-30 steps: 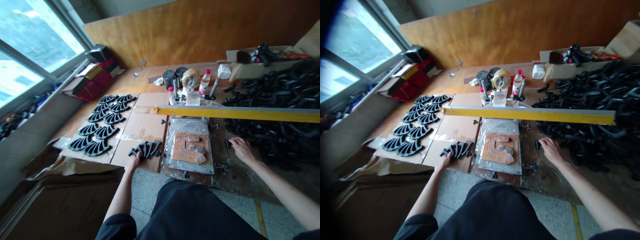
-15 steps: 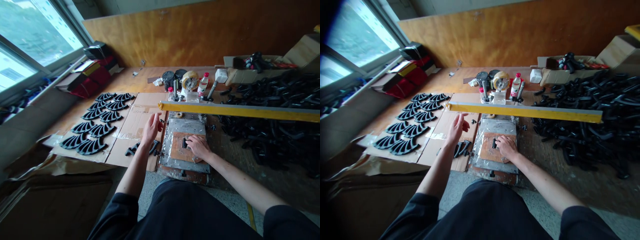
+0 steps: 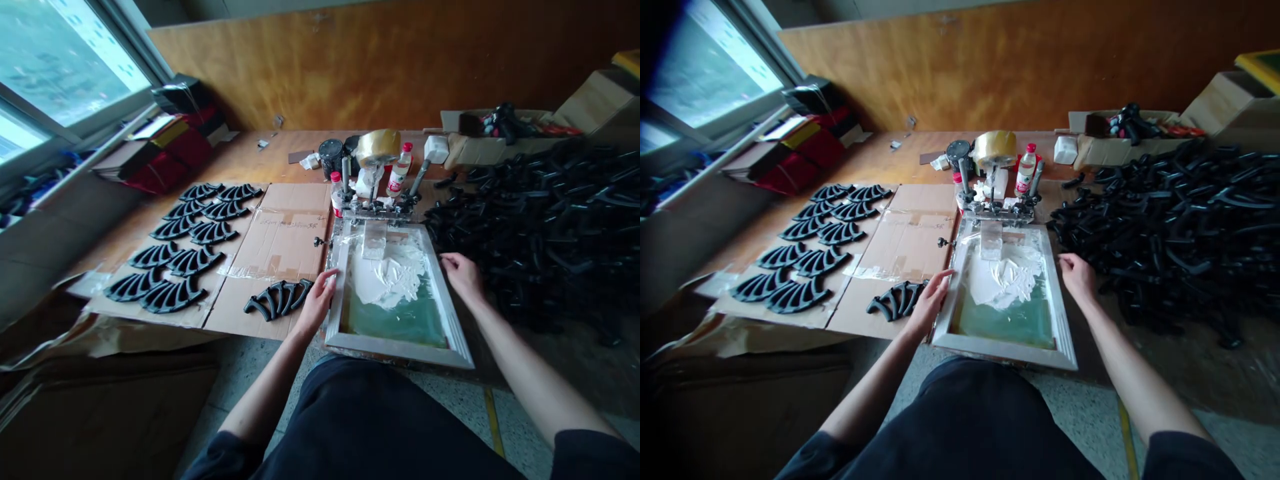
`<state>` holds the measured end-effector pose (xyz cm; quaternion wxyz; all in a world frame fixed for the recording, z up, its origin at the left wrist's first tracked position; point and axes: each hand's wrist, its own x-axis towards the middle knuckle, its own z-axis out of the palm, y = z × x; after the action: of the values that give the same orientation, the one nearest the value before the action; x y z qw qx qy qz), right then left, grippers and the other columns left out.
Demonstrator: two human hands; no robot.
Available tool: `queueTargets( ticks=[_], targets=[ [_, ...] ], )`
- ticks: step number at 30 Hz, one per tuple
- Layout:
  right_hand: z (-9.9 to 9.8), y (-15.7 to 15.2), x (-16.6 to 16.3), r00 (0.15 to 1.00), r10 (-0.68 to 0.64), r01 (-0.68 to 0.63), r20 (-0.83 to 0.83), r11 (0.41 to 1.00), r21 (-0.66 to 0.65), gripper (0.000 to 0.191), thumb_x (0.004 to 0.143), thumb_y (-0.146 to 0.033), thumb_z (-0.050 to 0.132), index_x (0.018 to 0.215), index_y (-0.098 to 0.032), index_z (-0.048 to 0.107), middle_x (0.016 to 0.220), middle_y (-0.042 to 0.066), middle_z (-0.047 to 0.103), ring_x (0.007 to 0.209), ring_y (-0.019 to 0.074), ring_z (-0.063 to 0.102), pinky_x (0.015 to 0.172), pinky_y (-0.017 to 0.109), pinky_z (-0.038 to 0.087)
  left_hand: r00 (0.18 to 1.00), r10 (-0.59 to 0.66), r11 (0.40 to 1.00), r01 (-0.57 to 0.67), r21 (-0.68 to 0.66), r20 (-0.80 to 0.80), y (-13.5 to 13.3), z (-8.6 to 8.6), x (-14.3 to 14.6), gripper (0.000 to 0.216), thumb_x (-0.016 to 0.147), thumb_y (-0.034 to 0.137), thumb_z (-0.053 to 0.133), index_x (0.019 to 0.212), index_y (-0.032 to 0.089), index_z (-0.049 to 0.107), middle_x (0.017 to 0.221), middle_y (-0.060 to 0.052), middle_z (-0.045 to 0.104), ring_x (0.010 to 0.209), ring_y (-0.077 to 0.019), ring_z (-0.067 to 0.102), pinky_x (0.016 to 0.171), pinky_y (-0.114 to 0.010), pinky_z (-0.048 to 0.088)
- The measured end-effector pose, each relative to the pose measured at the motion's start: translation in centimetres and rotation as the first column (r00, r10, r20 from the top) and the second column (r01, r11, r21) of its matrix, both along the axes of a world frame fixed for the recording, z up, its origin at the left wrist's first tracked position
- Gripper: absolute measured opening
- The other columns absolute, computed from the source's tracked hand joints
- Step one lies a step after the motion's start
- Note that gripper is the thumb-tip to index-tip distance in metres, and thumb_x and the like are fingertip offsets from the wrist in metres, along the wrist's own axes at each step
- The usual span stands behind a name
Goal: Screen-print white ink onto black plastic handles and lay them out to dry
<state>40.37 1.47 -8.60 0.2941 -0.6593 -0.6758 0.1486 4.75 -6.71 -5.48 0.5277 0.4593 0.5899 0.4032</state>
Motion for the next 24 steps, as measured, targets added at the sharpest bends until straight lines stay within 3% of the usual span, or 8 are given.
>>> queueTargets(
  ticks=[2, 5, 7, 11, 13, 15, 18, 24],
  targets=[
    [1.4, 1.6, -1.5, 1.0, -0.011, 0.01, 0.011, 0.995, 0.097, 0.039, 0.089, -0.036, 0.05, 0.119, -0.015, 0.065, 0.114, 0.016, 0.065, 0.095, 0.0277, 0.064, 0.083, 0.045, 0.052, 0.997, -0.016, 0.998, 0.012, -0.056, -0.073, -0.4, -2.6, 0.1, 0.059, 0.086, 0.055, 0.053, 0.138, 0.026, 0.048, 0.076, 0.002, 0.06, 0.062, -0.011, 0.053, 0.058, -0.021, 0.042],
    [3.5, 3.5, -7.3, 0.97, 0.173, -0.208, 0.173, 0.956, 0.209, 0.062, 0.078, -0.033, 0.07, 0.135, -0.016, 0.052, 0.14, 0.016, 0.047, 0.124, 0.0309, 0.049, 0.1, 0.046, 0.044, 0.97, -0.04, 0.994, 0.015, -0.104, -0.239, 0.0, -4.9, 0.4, 0.06, 0.087, 0.047, 0.054, 0.142, 0.027, 0.044, 0.076, 0.002, 0.061, 0.064, -0.0119, 0.055, 0.062, -0.022, 0.043],
    [4.3, 4.0, -11.2, 0.91, 0.29, -0.336, 0.295, 0.934, 0.119, 0.058, 0.075, -0.028, 0.074, 0.129, -0.016, 0.055, 0.132, 0.015, 0.054, 0.12, 0.0304, 0.05, 0.099, 0.044, 0.044, 0.948, -0.066, 0.993, 0.031, -0.116, -0.312, 0.3, -5.4, 0.4, 0.057, 0.087, 0.045, 0.053, 0.141, 0.027, 0.046, 0.077, 0.001, 0.062, 0.066, -0.013, 0.057, 0.063, -0.023, 0.043],
    [4.0, 2.1, -14.0, 0.801, 0.471, -0.463, 0.371, 0.879, -0.116, 0.013, 0.083, -0.021, 0.064, 0.095, -0.018, 0.065, 0.092, 0.007, 0.068, 0.088, 0.0228, 0.06, 0.076, 0.033, 0.046, 0.923, -0.12, 0.989, 0.079, -0.125, -0.366, 0.6, -5.8, 0.1, 0.055, 0.089, 0.047, 0.049, 0.14, 0.028, 0.047, 0.081, 0.0, 0.064, 0.072, -0.0151, 0.06, 0.066, -0.025, 0.044],
    [3.5, 0.1, -12.9, 0.709, 0.588, -0.592, 0.389, 0.796, -0.125, 0.011, 0.085, -0.014, 0.056, 0.09, -0.018, 0.066, 0.087, 0.006, 0.067, 0.085, 0.021, 0.06, 0.073, 0.03, 0.044, 0.921, -0.125, 0.989, 0.086, -0.121, -0.368, 0.6, -6.1, 0.0, 0.055, 0.089, 0.048, 0.048, 0.14, 0.027, 0.047, 0.083, 0.0, 0.065, 0.074, -0.0159, 0.061, 0.067, -0.025, 0.044],
    [3.5, -1.8, -11.3, 0.578, 0.721, -0.744, 0.383, 0.658, -0.116, 0.021, 0.083, -0.006, 0.051, 0.09, -0.018, 0.066, 0.088, 0.006, 0.067, 0.085, 0.0194, 0.06, 0.073, 0.028, 0.042, 0.923, -0.117, 0.99, 0.079, -0.118, -0.367, 0.5, -6.4, -0.1, 0.054, 0.089, 0.05, 0.047, 0.139, 0.028, 0.047, 0.085, -0.001, 0.066, 0.076, -0.0163, 0.061, 0.068, -0.025, 0.044],
    [4.0, -2.7, -9.8, 0.444, 0.835, -0.847, 0.324, 0.51, -0.151, 0.024, 0.078, -0.003, 0.052, 0.088, -0.02, 0.067, 0.085, 0.003, 0.067, 0.082, 0.017, 0.06, 0.07, 0.026, 0.041, 0.927, -0.108, 0.989, 0.066, -0.129, -0.358, 0.5, -6.5, 0.0, 0.054, 0.089, 0.051, 0.047, 0.138, 0.028, 0.048, 0.087, -0.001, 0.066, 0.075, -0.0161, 0.061, 0.066, -0.025, 0.044],
    [2.6, -2.9, -10.6, 0.647, 0.689, -0.731, 0.327, 0.682, 0.01, 0.031, 0.08, -0.002, 0.051, 0.098, -0.021, 0.068, 0.099, 0.003, 0.071, 0.089, 0.0179, 0.063, 0.073, 0.026, 0.044, 0.93, -0.105, 0.987, 0.054, -0.153, -0.351, 0.6, -5.9, 0.0, 0.056, 0.088, 0.051, 0.05, 0.138, 0.027, 0.049, 0.084, -0.001, 0.064, 0.072, -0.0153, 0.06, 0.062, -0.024, 0.043]
  ],
)
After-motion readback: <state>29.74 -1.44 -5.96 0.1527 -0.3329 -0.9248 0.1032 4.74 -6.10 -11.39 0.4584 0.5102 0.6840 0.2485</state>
